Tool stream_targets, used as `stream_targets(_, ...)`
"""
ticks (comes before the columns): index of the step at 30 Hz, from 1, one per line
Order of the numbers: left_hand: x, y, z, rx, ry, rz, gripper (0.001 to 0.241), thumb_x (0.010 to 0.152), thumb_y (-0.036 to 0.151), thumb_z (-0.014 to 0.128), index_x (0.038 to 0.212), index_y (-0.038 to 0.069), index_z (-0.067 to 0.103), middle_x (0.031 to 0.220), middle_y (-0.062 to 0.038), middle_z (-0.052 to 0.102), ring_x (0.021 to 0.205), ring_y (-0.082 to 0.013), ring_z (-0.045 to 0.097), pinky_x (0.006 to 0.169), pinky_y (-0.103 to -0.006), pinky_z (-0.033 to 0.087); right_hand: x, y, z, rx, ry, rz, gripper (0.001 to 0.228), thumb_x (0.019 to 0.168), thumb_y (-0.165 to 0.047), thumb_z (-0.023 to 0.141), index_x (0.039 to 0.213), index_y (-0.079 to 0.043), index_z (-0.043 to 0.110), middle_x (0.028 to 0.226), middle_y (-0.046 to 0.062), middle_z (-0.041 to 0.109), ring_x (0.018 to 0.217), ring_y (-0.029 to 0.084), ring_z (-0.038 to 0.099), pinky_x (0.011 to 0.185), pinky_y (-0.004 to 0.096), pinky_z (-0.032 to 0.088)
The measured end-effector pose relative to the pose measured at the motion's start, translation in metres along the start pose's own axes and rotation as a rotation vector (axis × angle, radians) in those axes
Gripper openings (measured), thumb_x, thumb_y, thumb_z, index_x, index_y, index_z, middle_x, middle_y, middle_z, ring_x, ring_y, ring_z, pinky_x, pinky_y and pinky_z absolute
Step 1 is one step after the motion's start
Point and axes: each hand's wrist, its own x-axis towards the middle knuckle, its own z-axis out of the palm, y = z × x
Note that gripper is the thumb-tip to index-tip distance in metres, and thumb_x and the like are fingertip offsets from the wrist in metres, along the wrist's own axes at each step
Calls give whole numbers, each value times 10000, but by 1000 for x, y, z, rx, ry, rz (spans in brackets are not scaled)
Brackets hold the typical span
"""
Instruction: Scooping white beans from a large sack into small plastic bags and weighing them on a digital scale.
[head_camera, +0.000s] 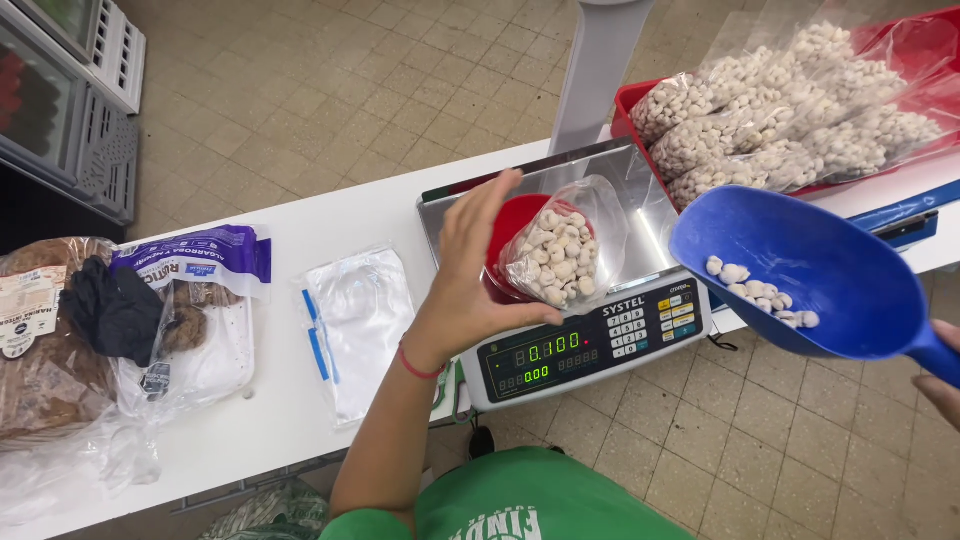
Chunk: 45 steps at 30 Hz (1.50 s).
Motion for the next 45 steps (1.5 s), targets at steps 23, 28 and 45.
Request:
stream_targets(23, 49, -10, 29, -306, 321, 170, 203, 1015, 176, 532, 1065, 94, 711, 1099, -69, 718, 1100, -202, 677, 1066, -367, 488, -50, -364, -3, -91, 207, 172, 540, 748, -188, 735, 1264, -45, 668, 1180, 131, 710, 1020, 206, 693, 927, 297, 542)
stream_targets(28, 45, 33, 34, -424, 426, 242, 205, 1015, 143, 522, 990, 37, 697, 1026, -114, 718, 1030, -249, 709, 1100, -455, 497, -77, -338, 17, 12, 214, 268, 564, 688, -207, 751, 1235, -95, 671, 1171, 107, 719, 1003, 194, 711, 957, 317, 558)
stream_targets(45, 51, 143, 250, -1162, 356, 27, 282, 1013, 279, 452, 780, 120, 469, 638, -40, 512, 700, -203, 578, 902, -372, 455, -145, -184, -64, 202, 248, 436, 441, 708, -159, 765, 1146, -112, 733, 1151, 32, 770, 1053, 122, 725, 966, 256, 528)
